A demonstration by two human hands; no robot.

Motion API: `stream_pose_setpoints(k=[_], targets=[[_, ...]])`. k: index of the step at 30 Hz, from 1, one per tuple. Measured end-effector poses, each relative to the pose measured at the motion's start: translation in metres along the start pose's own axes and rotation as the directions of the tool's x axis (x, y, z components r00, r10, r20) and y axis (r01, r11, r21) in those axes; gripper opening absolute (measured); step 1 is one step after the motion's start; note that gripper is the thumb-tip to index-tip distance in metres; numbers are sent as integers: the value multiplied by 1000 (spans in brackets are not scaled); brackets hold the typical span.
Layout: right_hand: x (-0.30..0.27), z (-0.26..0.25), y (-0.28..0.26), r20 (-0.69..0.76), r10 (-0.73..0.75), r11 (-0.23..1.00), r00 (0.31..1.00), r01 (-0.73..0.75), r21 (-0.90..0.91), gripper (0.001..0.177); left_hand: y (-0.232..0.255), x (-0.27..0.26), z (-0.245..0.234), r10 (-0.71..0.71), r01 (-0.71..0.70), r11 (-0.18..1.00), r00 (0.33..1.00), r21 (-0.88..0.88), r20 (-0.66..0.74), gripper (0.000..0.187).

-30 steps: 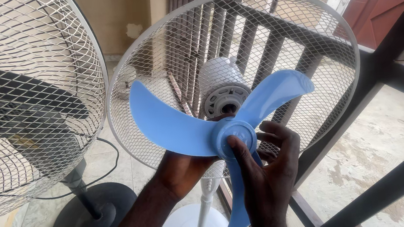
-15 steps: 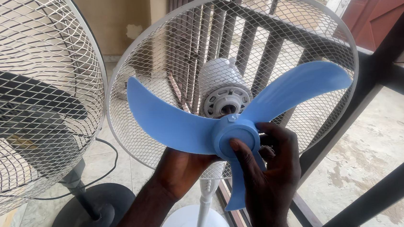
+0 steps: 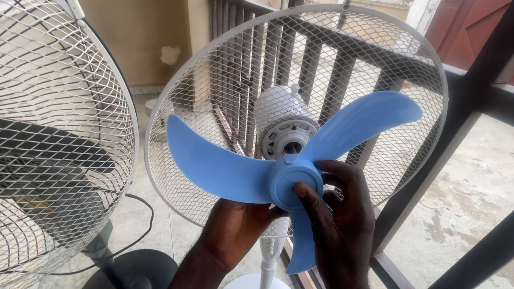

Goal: The person assembles a white pedestal fan by hand. They attach the front grille, mount the blue fan blade onto the motor shaft, and secure it with a blue plastic nut. The person then places the rear grille over the blade and fastens it to complete the assembly.

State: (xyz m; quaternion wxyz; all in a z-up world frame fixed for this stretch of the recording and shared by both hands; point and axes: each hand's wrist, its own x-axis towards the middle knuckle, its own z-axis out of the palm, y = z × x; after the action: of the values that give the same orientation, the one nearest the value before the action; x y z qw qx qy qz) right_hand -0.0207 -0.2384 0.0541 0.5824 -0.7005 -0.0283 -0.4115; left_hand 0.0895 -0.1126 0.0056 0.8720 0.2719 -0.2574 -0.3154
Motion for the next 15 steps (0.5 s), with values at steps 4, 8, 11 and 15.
stream_pose_setpoints(k=[4,8,11,15], targets=[[2,0,0,-30,38,997,999,-40,-67,41,3,0,5,-11,14,998,999,57,-44,36],[8,-1,9,-37,-17,999,999,15,-48,41,1,0,7,27,-25,997,999,69,-31,42],[14,-5,19,-40,5,999,999,-6,-35,42,0,3,5,35,-34,993,999,111,-8,44],[17,-8,25,-61,-6,999,998,4,-38,43,0,7,0,42,-37,995,998,97,-48,43]])
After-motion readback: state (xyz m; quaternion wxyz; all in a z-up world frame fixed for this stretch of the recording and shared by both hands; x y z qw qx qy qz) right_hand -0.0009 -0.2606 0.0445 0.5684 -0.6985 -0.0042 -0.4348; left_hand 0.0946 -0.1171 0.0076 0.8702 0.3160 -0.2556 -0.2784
